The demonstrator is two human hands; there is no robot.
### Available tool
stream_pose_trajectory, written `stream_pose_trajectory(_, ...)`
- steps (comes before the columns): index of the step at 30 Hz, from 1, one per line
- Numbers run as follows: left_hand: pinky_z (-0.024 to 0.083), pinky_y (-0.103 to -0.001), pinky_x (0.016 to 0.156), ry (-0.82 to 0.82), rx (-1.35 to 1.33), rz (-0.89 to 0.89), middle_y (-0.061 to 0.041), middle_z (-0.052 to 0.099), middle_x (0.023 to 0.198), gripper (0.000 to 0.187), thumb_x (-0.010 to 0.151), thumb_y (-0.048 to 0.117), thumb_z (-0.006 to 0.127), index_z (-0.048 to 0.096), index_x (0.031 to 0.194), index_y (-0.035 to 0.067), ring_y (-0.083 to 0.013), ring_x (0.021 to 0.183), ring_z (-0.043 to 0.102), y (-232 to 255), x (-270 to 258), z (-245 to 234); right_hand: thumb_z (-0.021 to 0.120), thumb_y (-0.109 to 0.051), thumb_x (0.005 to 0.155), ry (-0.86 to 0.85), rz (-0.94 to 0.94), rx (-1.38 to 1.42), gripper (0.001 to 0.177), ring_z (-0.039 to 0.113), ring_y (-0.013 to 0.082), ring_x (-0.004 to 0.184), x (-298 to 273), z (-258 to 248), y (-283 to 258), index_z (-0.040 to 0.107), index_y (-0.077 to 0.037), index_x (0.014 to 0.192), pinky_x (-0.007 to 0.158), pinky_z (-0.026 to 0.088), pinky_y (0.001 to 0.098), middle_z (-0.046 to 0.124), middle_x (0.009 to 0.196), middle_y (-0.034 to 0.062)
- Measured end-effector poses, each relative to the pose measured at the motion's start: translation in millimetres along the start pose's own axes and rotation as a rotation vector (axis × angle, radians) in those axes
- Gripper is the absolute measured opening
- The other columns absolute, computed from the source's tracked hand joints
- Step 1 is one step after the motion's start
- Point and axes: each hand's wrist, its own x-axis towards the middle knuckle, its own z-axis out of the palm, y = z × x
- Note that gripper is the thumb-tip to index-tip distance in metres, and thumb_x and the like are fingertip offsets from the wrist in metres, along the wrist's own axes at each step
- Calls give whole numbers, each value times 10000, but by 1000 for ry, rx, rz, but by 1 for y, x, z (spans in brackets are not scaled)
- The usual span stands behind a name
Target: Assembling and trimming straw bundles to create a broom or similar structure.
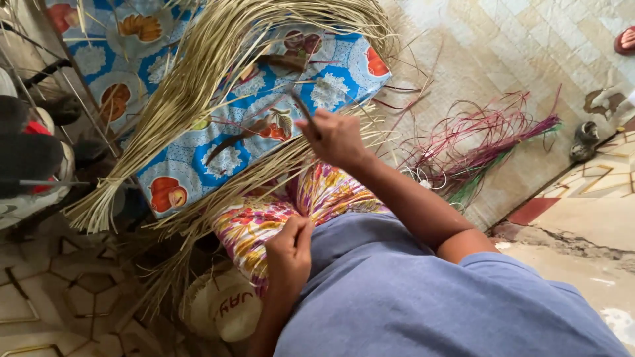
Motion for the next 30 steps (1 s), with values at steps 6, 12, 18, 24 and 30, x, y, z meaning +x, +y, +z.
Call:
stream_pose_trajectory(6, 394, -228, 534, -148, -8, -32, 26, 530, 585, 126, 820, 92, 550, 558, 695, 107, -83, 509, 467, 16, -25, -35, 375, -249, 978, -61, 47, -63, 418, 389, 40, 327, 16, -29, 24, 575, -102, 642, 265, 144, 189, 612, 641, -27)
stream_pose_trajectory(12, 384, -227, 497, -161, -119, -147, 11, 521, 563, 142, 791, 67, 565, 568, 649, 75, -76, 518, 464, 13, -49, -58, 349, -298, 1004, -1, 164, -208, 482, 278, 45, 339, 20, -39, 61, 420, -140, 554, 301, 92, 188, 459, 560, -57)
stream_pose_trajectory(18, 325, -231, 415, -158, -93, -213, 13, 523, 498, 130, 766, 125, 586, 623, 651, 76, -79, 433, 411, 10, -58, -71, 357, -382, 1000, 155, 216, -245, 517, 281, 62, 353, 25, -49, 86, 373, -166, 530, 347, 140, 231, 391, 504, -63)
stream_pose_trajectory(24, 404, -228, 463, -175, -124, -144, 5, 612, 569, 134, 780, 146, 583, 632, 686, 65, -79, 482, 503, 0, -67, -79, 374, -424, 988, 306, 222, -274, 528, 376, 61, 345, 27, -54, 99, 398, -185, 518, 324, 233, 221, 356, 441, -77)
stream_pose_trajectory(30, 157, -192, 355, 176, -802, -313, 16, 324, 436, 138, 757, 96, 571, 568, 753, -42, -54, 369, 254, -37, -67, -70, 322, -306, 970, 372, 205, 183, 356, 659, 187, 768, 41, -103, -14, 573, -59, 914, 668, 501, 293, 644, 894, 50)
